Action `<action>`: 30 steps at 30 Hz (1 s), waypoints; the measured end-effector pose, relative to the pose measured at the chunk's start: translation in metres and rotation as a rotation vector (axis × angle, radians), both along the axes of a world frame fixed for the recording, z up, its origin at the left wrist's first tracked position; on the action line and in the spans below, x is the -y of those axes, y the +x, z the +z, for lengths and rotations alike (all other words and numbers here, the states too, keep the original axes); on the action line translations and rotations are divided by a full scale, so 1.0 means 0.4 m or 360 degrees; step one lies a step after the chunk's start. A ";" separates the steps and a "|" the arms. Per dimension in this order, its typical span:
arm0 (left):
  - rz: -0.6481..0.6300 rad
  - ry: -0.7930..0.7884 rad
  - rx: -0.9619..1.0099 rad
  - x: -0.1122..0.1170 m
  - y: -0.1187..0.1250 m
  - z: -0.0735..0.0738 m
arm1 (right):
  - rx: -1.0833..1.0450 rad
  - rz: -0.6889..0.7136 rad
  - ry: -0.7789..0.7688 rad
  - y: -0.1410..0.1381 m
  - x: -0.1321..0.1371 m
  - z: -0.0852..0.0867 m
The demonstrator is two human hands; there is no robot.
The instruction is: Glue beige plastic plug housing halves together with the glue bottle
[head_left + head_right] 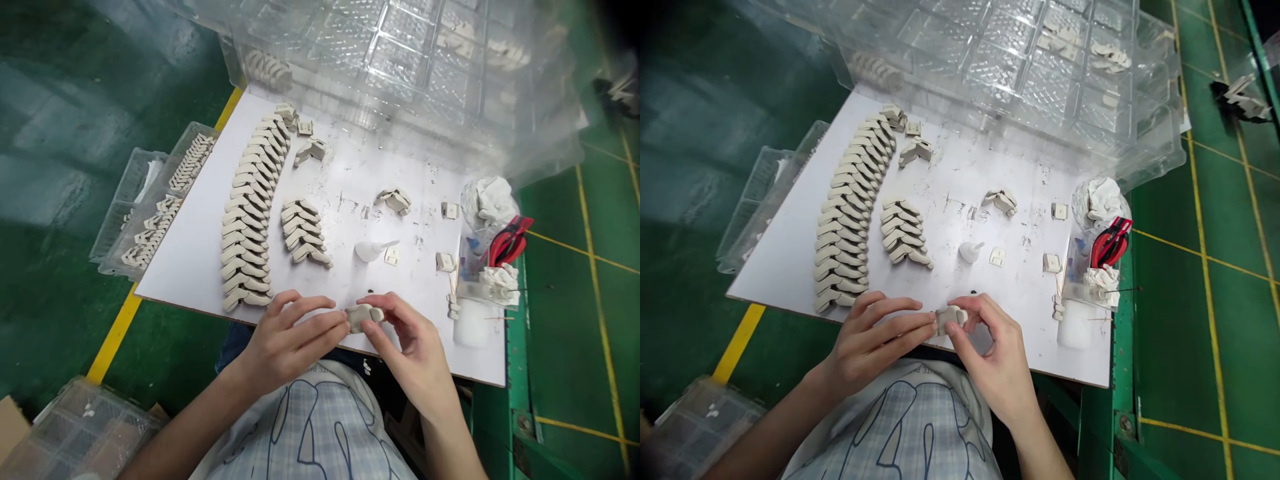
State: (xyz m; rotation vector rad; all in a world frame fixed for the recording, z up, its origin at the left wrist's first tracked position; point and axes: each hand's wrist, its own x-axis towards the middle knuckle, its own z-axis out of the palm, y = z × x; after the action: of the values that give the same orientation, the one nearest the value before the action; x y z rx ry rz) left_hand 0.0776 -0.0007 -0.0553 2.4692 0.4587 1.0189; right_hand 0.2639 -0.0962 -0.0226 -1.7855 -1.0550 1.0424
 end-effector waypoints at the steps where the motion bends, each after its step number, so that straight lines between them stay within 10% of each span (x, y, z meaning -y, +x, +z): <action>1: 0.0068 0.0003 -0.0005 0.005 -0.010 0.004 | 0.0043 0.0018 -0.0036 -0.004 -0.008 0.000; 6: 0.0508 -0.0090 0.0108 0.056 -0.054 0.028 | 0.0334 0.0004 0.0203 -0.064 -0.070 -0.041; 20: 0.0276 -0.0211 0.0337 0.105 -0.035 -0.004 | 0.1095 -0.0093 0.0589 -0.116 -0.152 -0.117; 27: 0.0301 -0.0324 0.0323 0.107 -0.025 -0.035 | 0.1319 -0.0791 0.0452 0.115 -0.036 0.003; 30: 0.0235 -0.0317 0.0348 0.102 -0.001 -0.058 | 0.1422 -0.0605 0.0335 0.218 -0.089 -0.003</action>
State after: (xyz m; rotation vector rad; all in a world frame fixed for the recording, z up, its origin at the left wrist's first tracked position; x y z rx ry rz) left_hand 0.0773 -0.0416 -0.0786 2.1462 0.6442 1.2225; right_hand 0.3512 -0.0608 -0.0236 -2.1897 -1.1844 -0.1445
